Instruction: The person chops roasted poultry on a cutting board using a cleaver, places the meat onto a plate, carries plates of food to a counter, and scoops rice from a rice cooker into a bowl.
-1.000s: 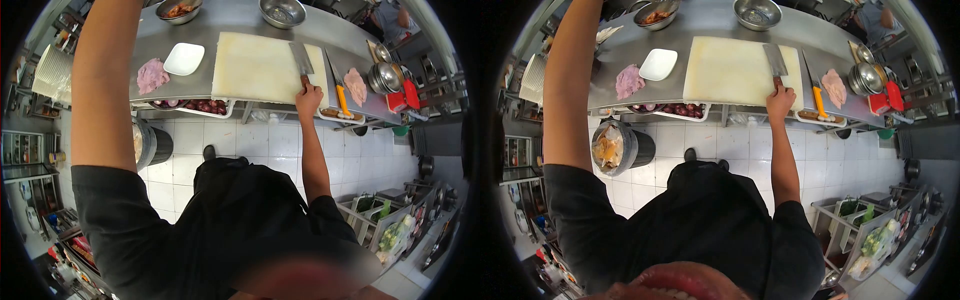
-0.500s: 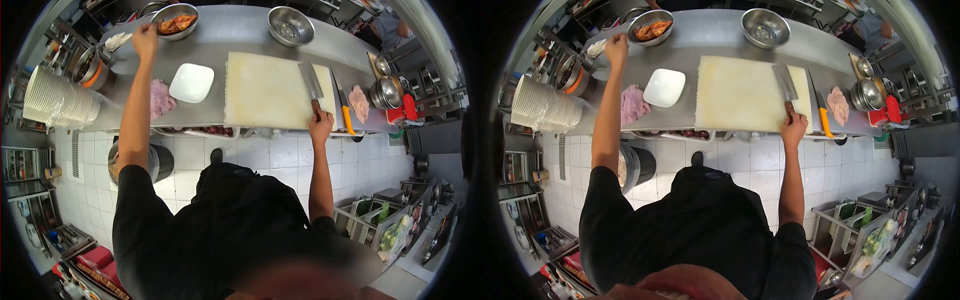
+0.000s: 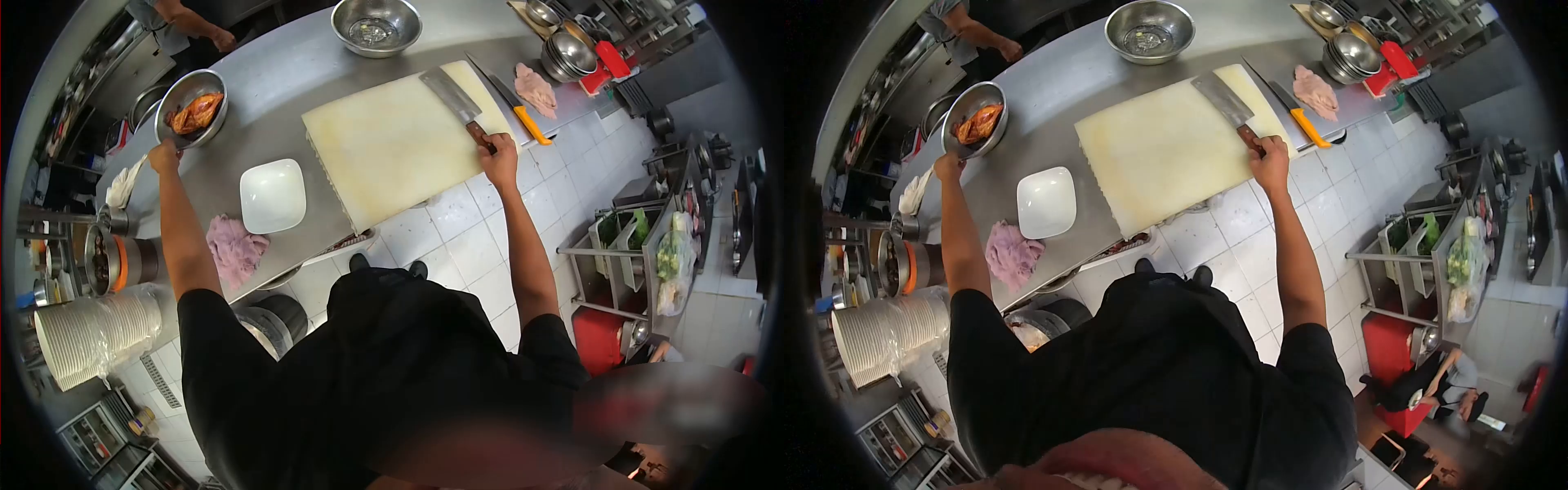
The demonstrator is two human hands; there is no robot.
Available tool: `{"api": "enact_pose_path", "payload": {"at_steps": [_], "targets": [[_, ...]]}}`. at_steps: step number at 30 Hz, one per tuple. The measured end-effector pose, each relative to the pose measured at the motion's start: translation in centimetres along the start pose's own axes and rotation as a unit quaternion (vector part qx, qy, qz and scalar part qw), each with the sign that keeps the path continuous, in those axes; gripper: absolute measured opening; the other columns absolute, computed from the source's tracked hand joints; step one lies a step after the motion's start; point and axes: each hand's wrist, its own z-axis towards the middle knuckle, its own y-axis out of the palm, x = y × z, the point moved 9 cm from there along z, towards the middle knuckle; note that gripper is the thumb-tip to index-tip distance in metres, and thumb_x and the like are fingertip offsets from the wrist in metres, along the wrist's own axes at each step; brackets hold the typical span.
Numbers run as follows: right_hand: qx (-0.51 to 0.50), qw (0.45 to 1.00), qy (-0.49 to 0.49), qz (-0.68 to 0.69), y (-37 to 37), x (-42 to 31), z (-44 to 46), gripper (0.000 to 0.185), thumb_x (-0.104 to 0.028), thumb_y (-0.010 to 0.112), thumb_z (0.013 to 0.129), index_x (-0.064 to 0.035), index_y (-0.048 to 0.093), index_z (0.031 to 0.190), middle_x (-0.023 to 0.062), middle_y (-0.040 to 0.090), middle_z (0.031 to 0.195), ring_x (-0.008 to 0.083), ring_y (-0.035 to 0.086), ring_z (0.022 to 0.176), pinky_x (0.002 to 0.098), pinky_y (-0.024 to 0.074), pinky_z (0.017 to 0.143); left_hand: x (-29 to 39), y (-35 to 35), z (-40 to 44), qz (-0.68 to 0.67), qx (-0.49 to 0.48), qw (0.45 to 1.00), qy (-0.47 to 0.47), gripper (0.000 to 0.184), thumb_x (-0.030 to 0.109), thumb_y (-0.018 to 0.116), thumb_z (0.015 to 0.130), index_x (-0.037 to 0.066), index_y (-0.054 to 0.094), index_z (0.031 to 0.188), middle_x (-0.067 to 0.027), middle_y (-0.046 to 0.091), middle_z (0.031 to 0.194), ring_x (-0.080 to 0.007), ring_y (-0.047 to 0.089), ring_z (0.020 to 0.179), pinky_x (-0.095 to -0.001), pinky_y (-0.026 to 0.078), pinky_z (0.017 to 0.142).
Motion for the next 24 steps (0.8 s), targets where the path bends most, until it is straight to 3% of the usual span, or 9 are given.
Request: {"api": "enact_pose_path", "payload": {"at_steps": [3, 9, 14, 17, 20, 23, 24], "targets": [[-0.008, 1.000, 0.019, 0.000, -0.1, -0.1, 0.1, 0.023, -0.005, 0.072, 0.072, -0.0040, 0.071, 0.094, 0.0158, 0.063, 0.094, 0.0359, 0.059, 0.090, 0.0430, 0.0492, 0.082, 0.1, 0.0, -0.1, 0.148, -0.002, 0.989, 0.000, 0.030, 0.012, 0.067, 0.077, -0.015, 0.066, 0.090, -0.0225, 0.068, 0.095, -0.0305, 0.071, 0.071, -0.0386, 0.062, 0.050], [0.005, 1.000, 0.013, -0.014, 0.0, 0.1, 0.1, 0.023, -0.006, 0.072, 0.071, -0.0035, 0.072, 0.094, 0.0153, 0.064, 0.093, 0.0354, 0.060, 0.091, 0.0429, 0.0496, 0.082, -0.2, 1.2, -2.7, -0.051, 0.016, 0.997, -0.055, 0.035, 0.006, 0.071, 0.075, -0.017, 0.062, 0.100, -0.0214, 0.066, 0.102, -0.0332, 0.069, 0.075, -0.0418, 0.062, 0.053], [-0.002, 1.000, 0.014, -0.010, 0.5, 0.2, 0.2, 0.023, -0.006, 0.072, 0.071, -0.0031, 0.071, 0.094, 0.0156, 0.064, 0.092, 0.0362, 0.060, 0.090, 0.0440, 0.0496, 0.082, 1.2, 2.2, -3.3, -0.119, -0.042, 0.992, -0.008, 0.039, 0.003, 0.067, 0.078, -0.018, 0.056, 0.109, -0.0241, 0.062, 0.107, -0.0347, 0.067, 0.082, -0.0440, 0.064, 0.060], [0.001, 1.000, 0.009, -0.023, 0.6, 0.0, 0.0, 0.023, -0.007, 0.072, 0.072, -0.0034, 0.071, 0.094, 0.0161, 0.064, 0.092, 0.0366, 0.060, 0.089, 0.0450, 0.0493, 0.081, 2.6, 1.8, -4.2, -0.070, -0.058, 0.996, 0.016, 0.036, 0.001, 0.065, 0.079, -0.019, 0.056, 0.107, -0.0256, 0.061, 0.107, -0.0349, 0.067, 0.082, -0.0436, 0.064, 0.060], [0.002, 1.000, 0.006, -0.025, 0.5, -0.1, 0.0, 0.022, -0.007, 0.072, 0.072, -0.0037, 0.070, 0.094, 0.0166, 0.063, 0.091, 0.0374, 0.059, 0.088, 0.0461, 0.0487, 0.080, 4.6, 1.6, -6.5, -0.121, -0.045, 0.991, -0.032, 0.018, 0.002, 0.061, 0.083, -0.012, 0.059, 0.094, -0.0192, 0.062, 0.093, -0.0269, 0.065, 0.079, -0.0355, 0.062, 0.062], [0.002, 0.999, -0.010, -0.034, 0.9, 0.2, 0.0, 0.023, -0.007, 0.072, 0.072, -0.0042, 0.069, 0.094, 0.0173, 0.062, 0.091, 0.0381, 0.058, 0.087, 0.0472, 0.0480, 0.079, 9.4, 2.2, -12.8, -0.128, -0.122, 0.984, 0.009, 0.016, 0.000, 0.060, 0.083, -0.013, 0.060, 0.093, -0.0178, 0.064, 0.090, -0.0248, 0.065, 0.076, -0.0322, 0.062, 0.060], [0.006, 0.999, -0.015, -0.031, 0.9, 0.3, 0.0, 0.023, -0.007, 0.072, 0.072, -0.0043, 0.069, 0.095, 0.0175, 0.062, 0.091, 0.0384, 0.057, 0.086, 0.0476, 0.0477, 0.078, 10.7, 2.7, -15.1, -0.132, -0.134, 0.982, 0.026, 0.013, -0.003, 0.059, 0.080, -0.015, 0.060, 0.085, -0.0156, 0.061, 0.083, -0.0226, 0.061, 0.065, -0.0353, 0.062, 0.055]]}}
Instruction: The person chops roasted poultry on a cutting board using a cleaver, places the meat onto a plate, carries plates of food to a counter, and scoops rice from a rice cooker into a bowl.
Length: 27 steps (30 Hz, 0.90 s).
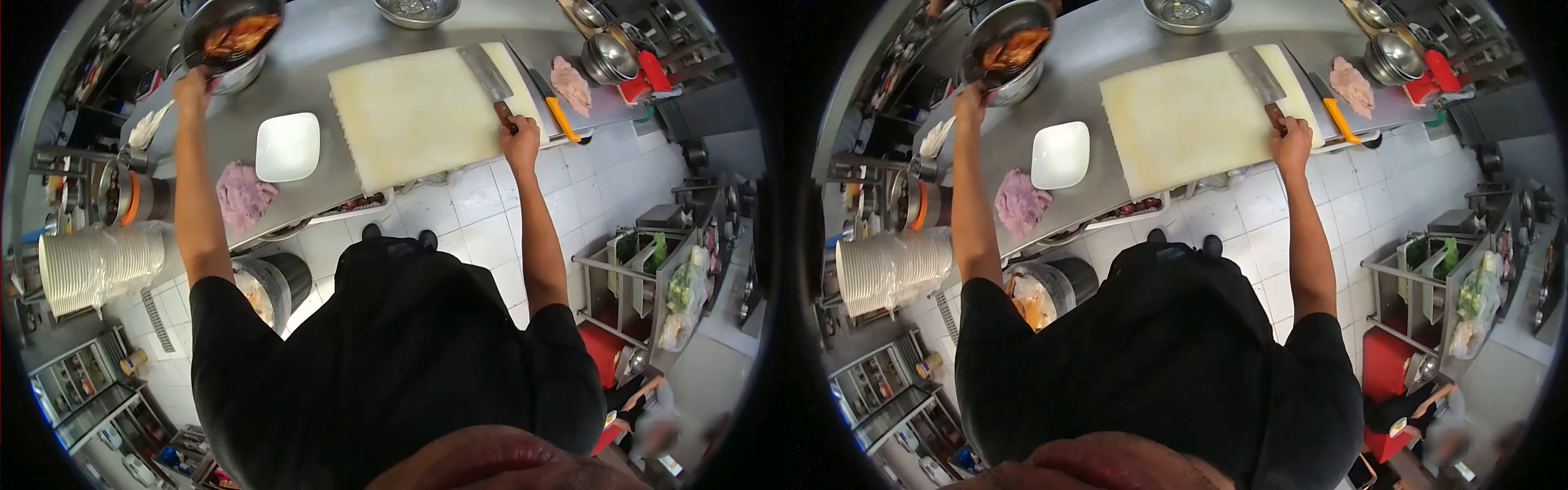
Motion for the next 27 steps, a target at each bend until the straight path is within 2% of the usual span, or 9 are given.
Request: {"api": "enact_pose_path", "payload": {"at_steps": [5, 9, 13, 14, 17, 18, 23, 25, 27], "targets": [[0.003, 1.000, -0.004, 0.030, 0.3, 0.7, 0.2, 0.022, -0.006, 0.071, 0.071, -0.0049, 0.068, 0.093, 0.0184, 0.062, 0.090, 0.0394, 0.056, 0.086, 0.0484, 0.0469, 0.078, 0.4, 8.0, -12.9, 0.077, -0.084, 0.993, 0.017, 0.005, -0.005, 0.056, 0.080, -0.009, 0.058, 0.084, -0.0129, 0.061, 0.077, -0.0206, 0.061, 0.058, -0.0339, 0.062, 0.050], [0.016, 0.999, -0.005, 0.041, -0.2, 0.1, 0.0, 0.018, -0.004, 0.068, 0.073, -0.0048, 0.068, 0.090, 0.0192, 0.062, 0.089, 0.0400, 0.056, 0.086, 0.0491, 0.0462, 0.079, -3.1, 13.5, -20.9, 0.130, -0.058, 0.988, 0.060, 0.023, -0.002, 0.066, 0.076, -0.005, 0.051, 0.092, -0.0137, 0.060, 0.081, -0.0226, 0.064, 0.061, -0.0368, 0.059, 0.044], [0.021, 0.998, -0.008, 0.061, -0.4, 0.2, 0.2, 0.018, -0.003, 0.069, 0.072, -0.0046, 0.068, 0.090, 0.0195, 0.062, 0.089, 0.0400, 0.057, 0.085, 0.0499, 0.0461, 0.078, -3.2, 18.2, -28.2, 0.256, -0.076, 0.957, 0.113, 0.022, 0.002, 0.066, 0.077, -0.004, 0.052, 0.094, -0.0168, 0.065, 0.082, -0.0253, 0.068, 0.064, -0.0387, 0.059, 0.052], [0.022, 0.998, -0.010, 0.064, -0.3, 0.3, 0.2, 0.019, -0.003, 0.069, 0.071, -0.0048, 0.068, 0.090, 0.0195, 0.062, 0.089, 0.0399, 0.057, 0.086, 0.0497, 0.0462, 0.078, -2.9, 19.4, -28.9, 0.326, -0.073, 0.929, 0.161, 0.027, 0.004, 0.067, 0.077, -0.004, 0.052, 0.098, -0.0238, 0.067, 0.086, -0.0350, 0.069, 0.066, -0.0455, 0.057, 0.062], [0.021, 0.997, -0.012, 0.068, -0.1, 0.5, -0.1, 0.021, -0.004, 0.070, 0.071, -0.0051, 0.068, 0.091, 0.0198, 0.061, 0.090, 0.0397, 0.057, 0.086, 0.0492, 0.0466, 0.078, -0.2, 22.8, -32.5, 0.452, -0.051, 0.806, 0.378, 0.031, 0.006, 0.067, 0.077, -0.003, 0.051, 0.102, -0.0289, 0.066, 0.089, -0.0438, 0.068, 0.076, -0.0501, 0.054, 0.072], [0.018, 0.998, -0.012, 0.066, -0.1, 0.5, 0.0, 0.022, -0.004, 0.071, 0.070, -0.0050, 0.068, 0.092, 0.0198, 0.061, 0.090, 0.0396, 0.057, 0.086, 0.0490, 0.0468, 0.078, 0.3, 24.1, -33.1, 0.466, -0.090, 0.801, 0.365, 0.033, 0.004, 0.065, 0.078, -0.002, 0.048, 0.106, -0.0307, 0.064, 0.094, -0.0491, 0.064, 0.083, -0.0537, 0.052, 0.075], [-0.002, 0.999, -0.045, 0.021, 1.0, 0.5, 0.0, 0.037, -0.002, 0.056, 0.079, -0.0142, 0.074, 0.109, 0.0200, 0.061, 0.082, 0.0368, 0.056, 0.085, 0.0475, 0.0443, 0.076, 3.5, 28.5, -35.6, 0.494, -0.097, 0.729, 0.463, 0.038, 0.000, 0.065, 0.078, 0.001, 0.047, 0.112, -0.0265, 0.057, 0.104, -0.0497, 0.063, 0.082, -0.0561, 0.053, 0.073], [0.033, 0.998, -0.012, 0.057, 0.4, 0.8, -0.2, 0.044, -0.001, 0.062, 0.074, -0.0207, 0.075, 0.111, 0.0196, 0.059, 0.083, 0.0381, 0.055, 0.083, 0.0486, 0.0444, 0.079, 4.7, 29.8, -36.0, 0.529, -0.096, 0.714, 0.449, 0.039, -0.002, 0.065, 0.077, 0.004, 0.047, 0.110, -0.0238, 0.055, 0.105, -0.0490, 0.065, 0.079, -0.0559, 0.054, 0.070], [0.045, 0.997, -0.003, 0.066, -0.3, 0.6, -0.3, 0.029, 0.001, 0.065, 0.072, -0.0093, 0.072, 0.098, 0.0192, 0.058, 0.086, 0.0395, 0.054, 0.083, 0.0482, 0.0453, 0.077, 5.7, 30.7, -35.4, 0.546, -0.079, 0.688, 0.470, 0.035, -0.002, 0.063, 0.078, 0.006, 0.047, 0.109, -0.0225, 0.054, 0.104, -0.0484, 0.065, 0.076, -0.0558, 0.055, 0.068]]}}
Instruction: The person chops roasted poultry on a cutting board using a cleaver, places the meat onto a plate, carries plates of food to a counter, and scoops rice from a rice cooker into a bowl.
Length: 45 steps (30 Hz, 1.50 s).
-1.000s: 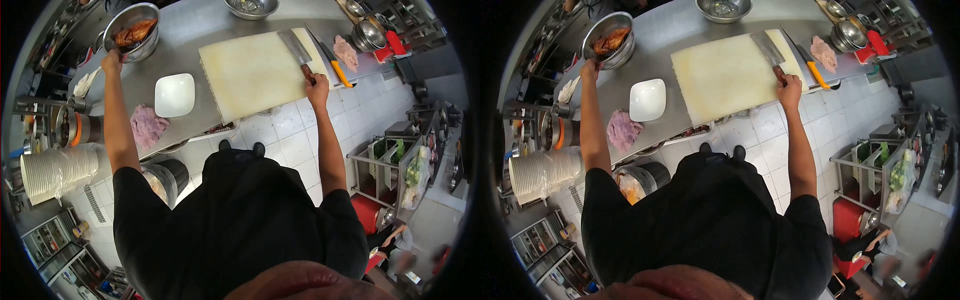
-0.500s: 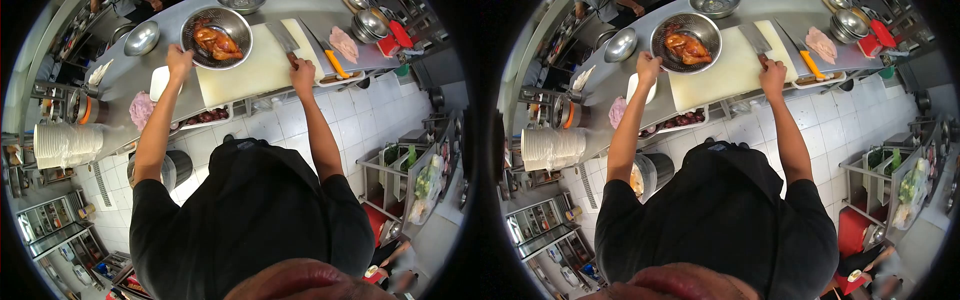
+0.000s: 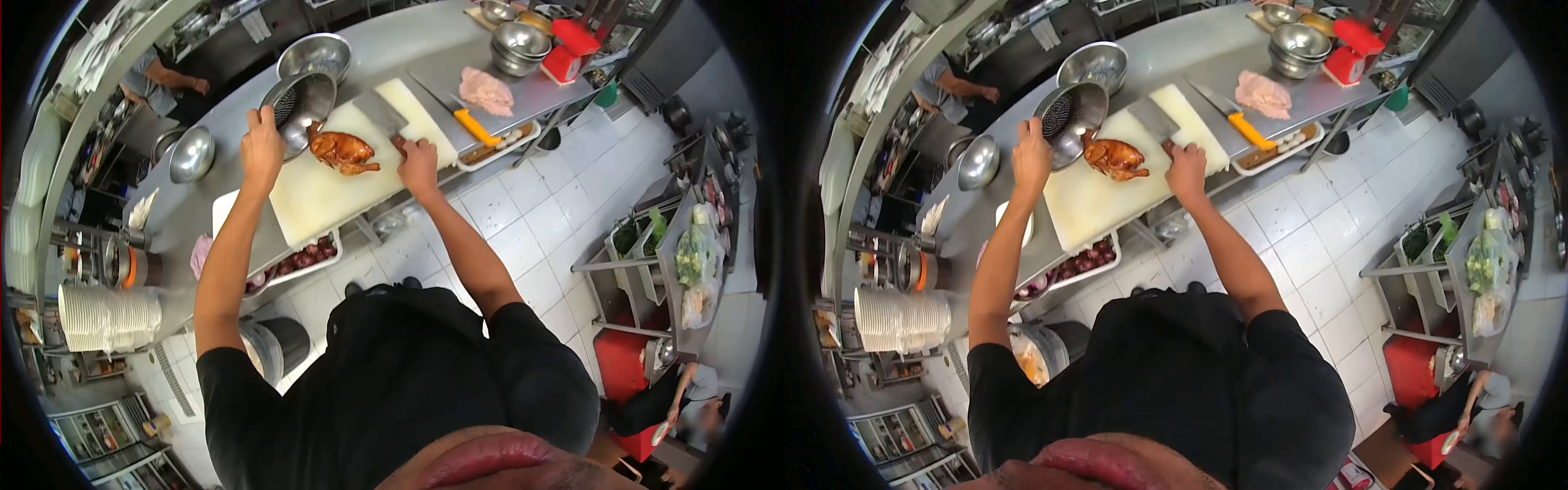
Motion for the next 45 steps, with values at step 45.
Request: {"api": "enact_pose_path", "payload": {"at_steps": [45], "targets": [[-0.434, 0.833, -0.335, 0.077, 27.4, -53.6, -19.6, 0.045, -0.035, 0.073, 0.079, 0.0003, 0.068, 0.106, 0.0256, 0.065, 0.108, 0.0390, 0.065, 0.102, 0.0468, 0.0534, 0.087, -44.7, -4.5, -42.6, -0.186, 0.312, 0.737, -0.570, 0.027, 0.025, 0.067, 0.094, 0.001, 0.070, 0.103, -0.0107, 0.070, 0.086, -0.0188, 0.065, 0.079, -0.0324, 0.051, 0.075]]}}
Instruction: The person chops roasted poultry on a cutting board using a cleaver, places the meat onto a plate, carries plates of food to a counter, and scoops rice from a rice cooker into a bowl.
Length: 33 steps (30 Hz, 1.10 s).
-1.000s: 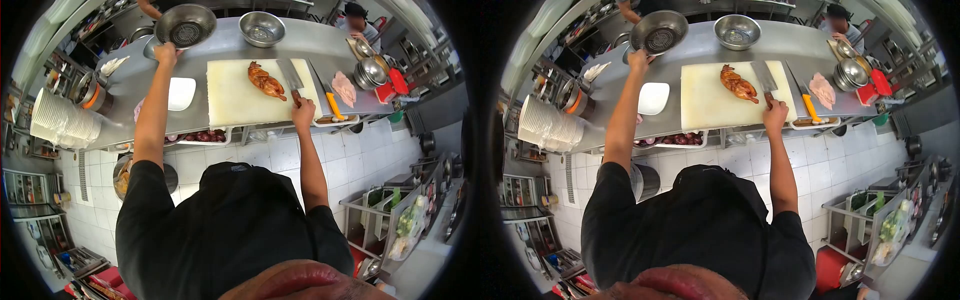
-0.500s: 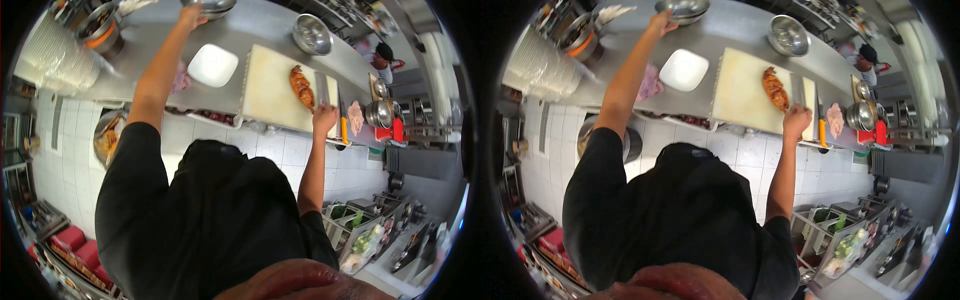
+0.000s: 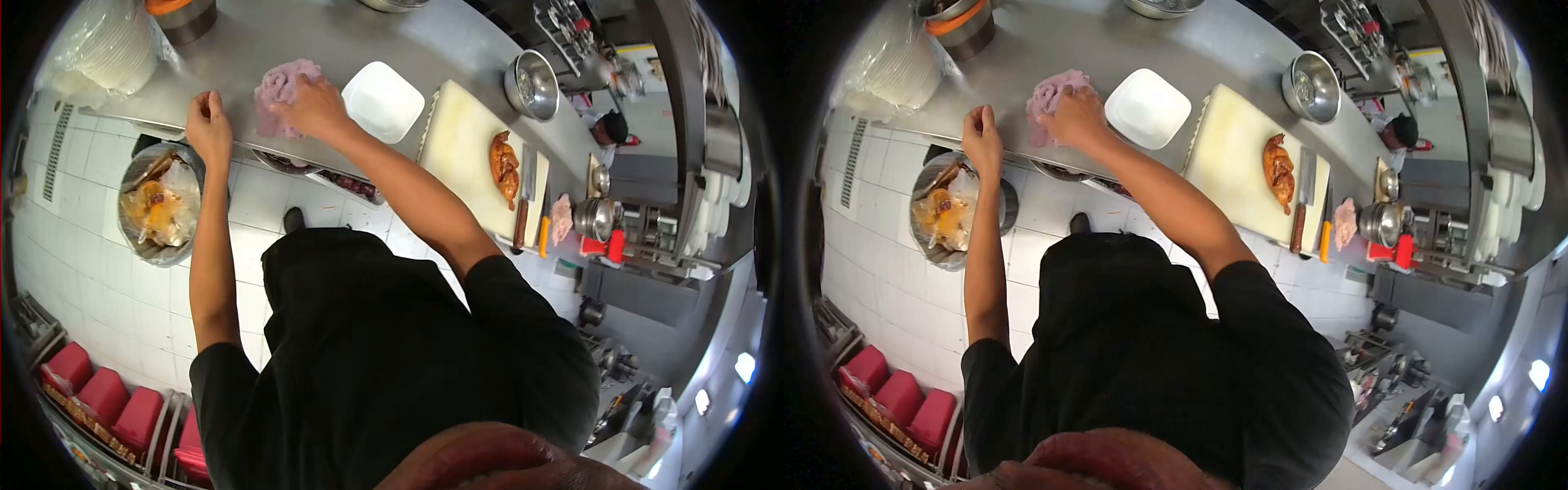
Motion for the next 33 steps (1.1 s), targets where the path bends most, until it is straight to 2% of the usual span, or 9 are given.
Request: {"api": "enact_pose_path", "payload": {"at_steps": [5, 8, 10, 18, 20, 23, 26, 29, 33], "targets": [[-0.031, 0.999, -0.013, 0.027, 4.1, 0.8, 4.6, 0.050, -0.032, 0.075, 0.073, 0.0008, 0.068, 0.111, 0.0274, 0.066, 0.109, 0.0409, 0.066, 0.101, 0.0470, 0.0540, 0.087, -1.1, -0.4, -1.4, 0.096, 0.032, 0.994, 0.026, 0.026, 0.028, 0.066, 0.093, 0.003, 0.069, 0.099, -0.0108, 0.068, 0.083, -0.0249, 0.065, 0.075, -0.0367, 0.051, 0.071], [-0.055, 0.995, 0.015, 0.079, 1.0, 2.3, 6.4, 0.043, -0.022, 0.074, 0.075, -0.0002, 0.068, 0.112, 0.0201, 0.071, 0.098, 0.0325, 0.070, 0.088, 0.0411, 0.0557, 0.078, -1.8, -0.4, -1.0, 0.144, 0.101, 0.984, -0.019, 0.033, 0.034, 0.065, 0.093, 0.002, 0.070, 0.100, -0.0114, 0.070, 0.085, -0.0263, 0.066, 0.077, -0.0386, 0.050, 0.075], [-0.053, 0.945, 0.135, 0.293, -4.5, 4.4, 5.6, 0.038, -0.015, 0.075, 0.078, -0.0011, 0.068, 0.112, 0.0093, 0.071, 0.088, 0.0197, 0.067, 0.077, 0.0326, 0.0539, 0.070, -1.2, 0.5, -0.7, 0.187, 0.114, 0.976, 0.022, 0.033, 0.035, 0.065, 0.093, 0.003, 0.070, 0.099, -0.0110, 0.069, 0.083, -0.0278, 0.065, 0.076, -0.0398, 0.049, 0.074], [0.225, 0.914, 0.181, 0.284, -24.5, 26.1, 4.3, 0.038, -0.009, 0.074, 0.080, 0.0071, 0.066, 0.113, 0.0101, 0.067, 0.095, 0.0132, 0.059, 0.078, 0.0290, 0.0489, 0.065, -1.2, 1.7, -1.0, 0.268, 0.128, 0.953, 0.064, 0.034, 0.039, 0.064, 0.092, 0.006, 0.070, 0.099, -0.0091, 0.068, 0.084, -0.0288, 0.064, 0.084, -0.0432, 0.044, 0.080], [0.169, 0.925, 0.236, 0.245, -24.4, 32.3, 4.1, 0.048, -0.010, 0.073, 0.081, 0.0107, 0.060, 0.122, 0.0165, 0.069, 0.105, 0.0201, 0.065, 0.089, 0.0307, 0.0516, 0.075, -1.0, 1.7, -0.9, 0.275, 0.135, 0.949, 0.076, 0.035, 0.039, 0.064, 0.092, 0.006, 0.070, 0.098, -0.0097, 0.068, 0.084, -0.0297, 0.065, 0.083, -0.0439, 0.044, 0.079], [0.045, 0.934, 0.352, 0.039, -20.9, 38.5, 3.3, 0.030, -0.015, 0.069, 0.084, 0.0023, 0.066, 0.108, 0.0118, 0.068, 0.088, 0.0180, 0.064, 0.070, 0.0317, 0.0511, 0.060, -0.8, 1.7, -1.1, 0.295, 0.146, 0.939, 0.102, 0.035, 0.040, 0.063, 0.092, 0.006, 0.071, 0.097, -0.0108, 0.069, 0.084, -0.0313, 0.065, 0.081, -0.0449, 0.045, 0.077], [-0.107, 0.834, 0.435, 0.323, -12.8, 42.9, 3.4, 0.013, -0.022, 0.066, 0.088, -0.0097, 0.062, 0.088, 0.0044, 0.060, 0.071, 0.0134, 0.052, 0.048, 0.0323, 0.0417, 0.041, -0.5, 2.0, -1.1, 0.342, 0.129, 0.926, 0.094, 0.036, 0.041, 0.060, 0.096, 0.008, 0.071, 0.101, -0.0134, 0.070, 0.091, -0.0328, 0.065, 0.086, -0.0443, 0.047, 0.078], [-0.046, 0.850, 0.399, 0.340, -10.7, 45.8, 7.1, 0.029, -0.040, 0.053, 0.100, -0.0161, 0.057, 0.085, -0.0025, 0.044, 0.062, 0.0108, 0.038, 0.045, 0.0279, 0.0258, 0.038, -0.7, 2.0, -0.8, 0.351, 0.118, 0.926, 0.072, 0.036, 0.040, 0.060, 0.096, 0.007, 0.072, 0.101, -0.0144, 0.070, 0.092, -0.0339, 0.065, 0.085, -0.0439, 0.049, 0.077], [0.073, 0.888, 0.368, 0.264, -11.5, 53.0, 13.0, 0.029, -0.037, 0.047, 0.102, -0.0154, 0.061, 0.088, 0.0011, 0.053, 0.067, 0.0129, 0.044, 0.044, 0.0327, 0.0338, 0.037, -0.7, 2.1, -0.8, 0.341, 0.114, 0.931, 0.068, 0.041, 0.044, 0.058, 0.096, 0.006, 0.072, 0.103, -0.0135, 0.069, 0.092, -0.0334, 0.064, 0.087, -0.0437, 0.047, 0.081]]}}
